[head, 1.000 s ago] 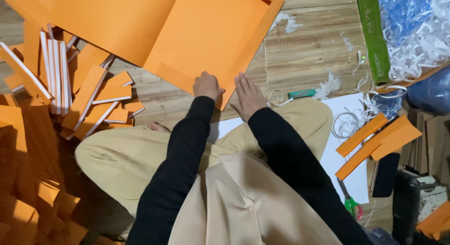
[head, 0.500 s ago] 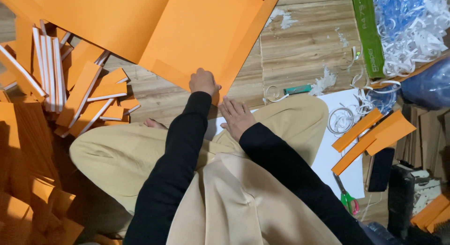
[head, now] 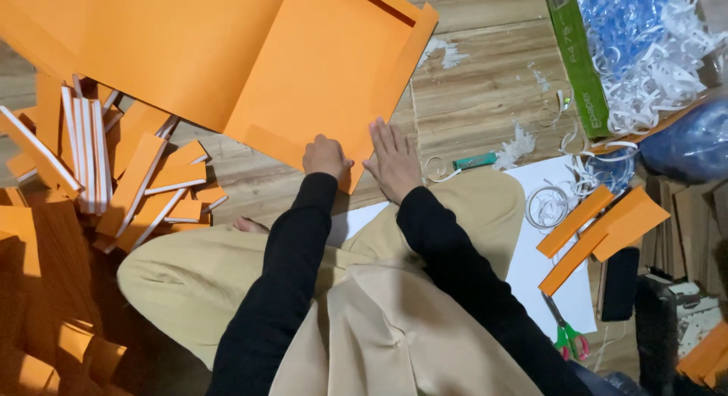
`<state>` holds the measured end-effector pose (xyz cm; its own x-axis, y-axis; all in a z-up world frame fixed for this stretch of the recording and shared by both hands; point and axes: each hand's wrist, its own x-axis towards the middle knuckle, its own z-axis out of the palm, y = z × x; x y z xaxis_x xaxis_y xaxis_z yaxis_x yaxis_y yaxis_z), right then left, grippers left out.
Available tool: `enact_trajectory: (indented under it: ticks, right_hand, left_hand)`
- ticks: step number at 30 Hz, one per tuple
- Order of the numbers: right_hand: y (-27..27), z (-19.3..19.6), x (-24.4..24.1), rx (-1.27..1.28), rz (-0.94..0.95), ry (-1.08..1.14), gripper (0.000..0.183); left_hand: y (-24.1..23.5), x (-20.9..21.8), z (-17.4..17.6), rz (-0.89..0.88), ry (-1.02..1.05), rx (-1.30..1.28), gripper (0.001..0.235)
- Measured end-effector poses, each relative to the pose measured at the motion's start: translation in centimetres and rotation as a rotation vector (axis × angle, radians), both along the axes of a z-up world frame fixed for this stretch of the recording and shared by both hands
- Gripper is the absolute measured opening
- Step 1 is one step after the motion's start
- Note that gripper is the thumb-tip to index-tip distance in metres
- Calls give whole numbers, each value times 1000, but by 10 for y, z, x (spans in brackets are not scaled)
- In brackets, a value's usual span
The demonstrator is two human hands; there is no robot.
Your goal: Assembling orange cardstock folders by folding edges and applying adhesive strips
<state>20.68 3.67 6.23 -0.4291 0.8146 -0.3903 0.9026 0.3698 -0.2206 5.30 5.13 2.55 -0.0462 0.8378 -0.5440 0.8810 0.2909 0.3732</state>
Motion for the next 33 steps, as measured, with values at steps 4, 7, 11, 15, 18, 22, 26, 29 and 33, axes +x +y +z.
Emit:
enact_trajectory:
  ticks: [4, 7, 11, 15, 18, 22, 26, 29, 33]
  right_hand:
    - [42, -9, 11, 62, -120, -33, 67]
    - [70, -19, 21, 80, -161, -38, 68]
    - [100, -28, 32, 130, -201, -42, 69]
    - [124, -37, 41, 121, -226, -46, 70]
    - [138, -42, 43, 110, -246, -51, 70]
    - [155, -66, 49, 306, -300, -28, 73]
    - [166, -60, 53, 285, -320, 14, 71]
    - [173, -61, 55, 273, -349, 3, 70]
    - [177, -58, 55, 334, -339, -27, 70]
  left_hand:
    - [-1, -1, 2, 18, -33, 6, 19]
    - [-2, -2, -1, 12, -28, 4, 20]
    - [-2, -4, -4, 19, -59, 9, 19]
    - [-2, -3, -5, 8, -37, 5, 20]
    - [-1, -3, -4, 38, -62, 9, 18]
    - [0, -2, -17, 46, 3, -24, 19]
    - [-3, -2, -22, 57, -15, 4, 20]
    - [-5, -2, -24, 67, -25, 26, 21]
    - [-3, -2, -19, 66, -17, 29, 21]
